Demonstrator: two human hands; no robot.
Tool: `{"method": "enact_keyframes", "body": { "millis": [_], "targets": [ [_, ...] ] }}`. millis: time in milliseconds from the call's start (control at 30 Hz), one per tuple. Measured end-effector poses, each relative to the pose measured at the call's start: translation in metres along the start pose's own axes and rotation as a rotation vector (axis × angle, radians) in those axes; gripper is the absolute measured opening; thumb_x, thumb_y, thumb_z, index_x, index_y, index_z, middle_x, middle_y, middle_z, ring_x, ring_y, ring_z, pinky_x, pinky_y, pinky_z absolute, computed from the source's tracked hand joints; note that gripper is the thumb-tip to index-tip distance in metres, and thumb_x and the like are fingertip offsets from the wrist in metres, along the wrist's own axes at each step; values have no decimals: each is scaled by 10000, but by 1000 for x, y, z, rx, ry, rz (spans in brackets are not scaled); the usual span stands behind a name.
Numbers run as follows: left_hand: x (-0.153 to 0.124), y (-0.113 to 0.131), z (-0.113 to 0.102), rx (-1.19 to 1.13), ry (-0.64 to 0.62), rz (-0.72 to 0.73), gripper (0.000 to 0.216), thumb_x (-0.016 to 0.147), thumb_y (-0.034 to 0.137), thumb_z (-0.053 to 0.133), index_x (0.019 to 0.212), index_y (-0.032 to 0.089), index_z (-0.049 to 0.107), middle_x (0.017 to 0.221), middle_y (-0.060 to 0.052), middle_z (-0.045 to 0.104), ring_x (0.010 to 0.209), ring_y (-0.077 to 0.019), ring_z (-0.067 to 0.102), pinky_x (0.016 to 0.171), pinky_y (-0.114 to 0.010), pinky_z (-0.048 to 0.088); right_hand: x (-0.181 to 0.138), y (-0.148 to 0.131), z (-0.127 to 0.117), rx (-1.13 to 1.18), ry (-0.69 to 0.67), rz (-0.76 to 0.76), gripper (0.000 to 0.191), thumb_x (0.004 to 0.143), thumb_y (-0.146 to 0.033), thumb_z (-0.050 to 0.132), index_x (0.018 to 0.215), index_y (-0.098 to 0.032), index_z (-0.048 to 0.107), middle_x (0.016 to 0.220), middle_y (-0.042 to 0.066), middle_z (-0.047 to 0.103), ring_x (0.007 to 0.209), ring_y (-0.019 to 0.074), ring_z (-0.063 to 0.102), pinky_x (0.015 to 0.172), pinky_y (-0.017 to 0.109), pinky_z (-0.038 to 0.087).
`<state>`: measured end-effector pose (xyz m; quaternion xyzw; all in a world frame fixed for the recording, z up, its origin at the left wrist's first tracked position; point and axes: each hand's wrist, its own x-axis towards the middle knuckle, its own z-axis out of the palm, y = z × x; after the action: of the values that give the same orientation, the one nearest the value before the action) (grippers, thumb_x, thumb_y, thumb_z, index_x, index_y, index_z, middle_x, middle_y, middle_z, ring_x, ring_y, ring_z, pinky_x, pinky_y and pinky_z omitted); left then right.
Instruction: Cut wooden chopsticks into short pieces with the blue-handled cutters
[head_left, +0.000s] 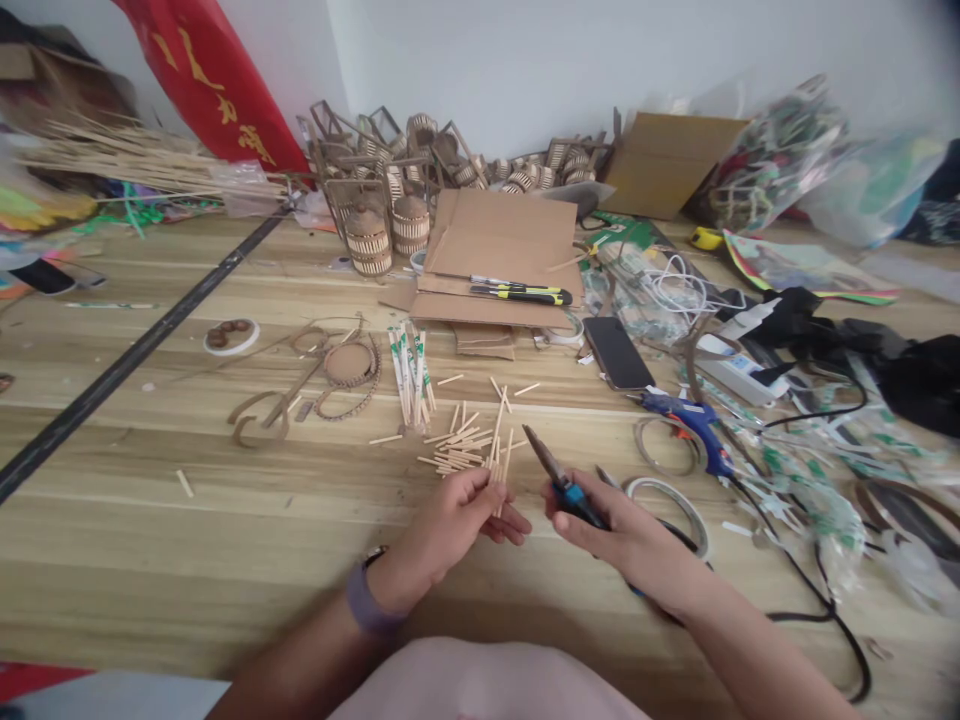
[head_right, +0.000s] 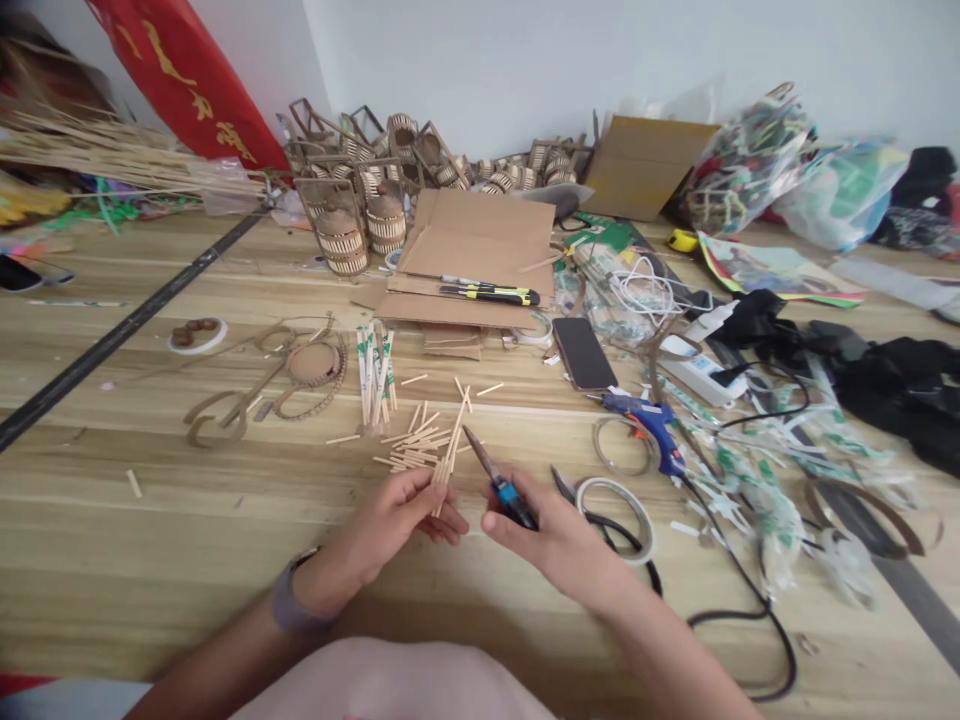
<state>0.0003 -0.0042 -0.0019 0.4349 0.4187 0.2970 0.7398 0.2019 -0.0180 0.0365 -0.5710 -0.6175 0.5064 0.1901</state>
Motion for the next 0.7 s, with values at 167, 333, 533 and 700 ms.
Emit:
{"method": "enact_keyframes", "body": {
  "millis": [167,333,533,700],
  "targets": [
    [-1,0,0,-4,-58,-36,522,776,647,588,903,141,581,722,-80,719,606,-170,670,577,-258,471,-11,4,-20,145,-274,146,411,830,-577,582,913,-176,620,795,18,577,767,170,515,685,279,422],
    [-1,0,-2,-32,-52,-44,534,771,633,601,962,134,584,689,-59,711,578,-157,655,567,-253,466,-8,7,-20,209,-329,177,382,824,-547,597,884,-170,607,778,20,575,716,157,499,658,285,398],
    [0,-1,-2,6,-116,-58,498,782,625,588,901,141,582,669,-50,695,550,-144,637,545,-241,447,-4,2,-16,212,-338,204,360,791,-521,619,861,-168,603,780,15,567,708,148,494,655,281,396],
    [-1,1,1,51,-142,-72,496,788,646,561,794,150,565,657,-48,678,543,-136,626,531,-234,439,4,-2,-6,256,-338,229,310,758,-454,658,886,-173,626,839,25,584,750,155,515,674,282,426]
  ]
}}
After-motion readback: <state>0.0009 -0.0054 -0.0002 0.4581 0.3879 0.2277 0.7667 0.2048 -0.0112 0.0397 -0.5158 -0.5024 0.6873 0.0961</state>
